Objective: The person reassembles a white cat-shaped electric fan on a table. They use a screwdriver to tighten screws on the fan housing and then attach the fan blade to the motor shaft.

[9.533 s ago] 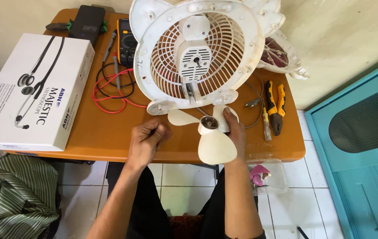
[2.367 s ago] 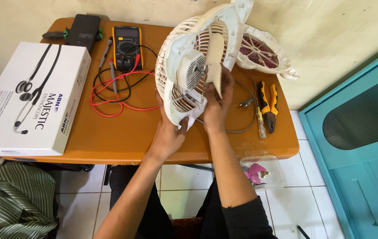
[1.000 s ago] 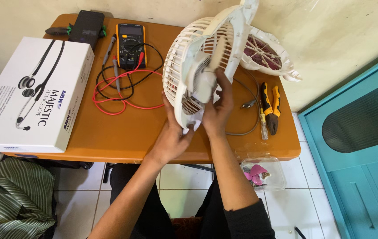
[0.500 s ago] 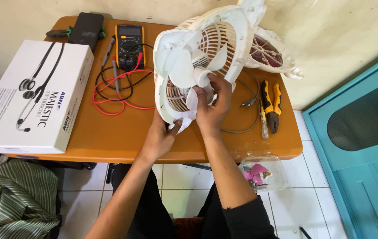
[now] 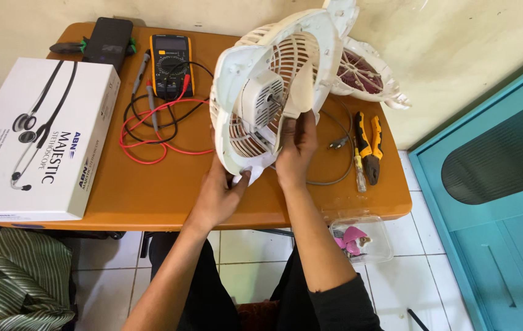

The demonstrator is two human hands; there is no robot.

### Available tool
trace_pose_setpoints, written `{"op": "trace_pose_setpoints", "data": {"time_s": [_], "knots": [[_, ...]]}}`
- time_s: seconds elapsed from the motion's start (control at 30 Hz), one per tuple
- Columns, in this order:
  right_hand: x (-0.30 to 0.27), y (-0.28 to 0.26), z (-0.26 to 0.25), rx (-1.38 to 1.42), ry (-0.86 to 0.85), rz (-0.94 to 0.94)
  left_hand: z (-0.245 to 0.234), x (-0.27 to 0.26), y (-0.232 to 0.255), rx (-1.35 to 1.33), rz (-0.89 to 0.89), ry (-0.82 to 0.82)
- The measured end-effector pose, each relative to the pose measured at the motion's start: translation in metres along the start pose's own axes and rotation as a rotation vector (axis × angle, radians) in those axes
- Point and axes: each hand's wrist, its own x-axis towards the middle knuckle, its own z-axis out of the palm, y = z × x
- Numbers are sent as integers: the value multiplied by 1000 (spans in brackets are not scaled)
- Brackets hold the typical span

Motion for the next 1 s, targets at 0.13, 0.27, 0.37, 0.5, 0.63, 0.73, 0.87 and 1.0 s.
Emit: {"op": "trace_pose_setpoints", "data": {"time_s": [0.13, 0.27, 0.37, 0.5, 0.63, 0.73, 0.87, 1.0], "knots": [[0, -1, 0, 25, -12, 26, -2, -1, 7, -99, 71, -74], [1, 4, -6, 193, 17, 174, -5, -2, 10, -94, 192, -182], [6, 12, -12, 489, -25, 191, -7, -4, 12, 22, 84, -253], [15, 20, -18, 845, -38, 342, -8, -4, 16, 98, 191, -263], [15, 21, -17, 778, -43, 378, -8, -6, 19, 175, 62, -273], [14, 19, -16, 747, -62, 386, -8, -6, 20, 184, 60, -271], [14, 18, -17, 735, -54, 431, -9, -6, 20, 196, 60, -278], [14, 20, -19, 705, -73, 443, -8, -6, 19, 207, 90, -269]]}}
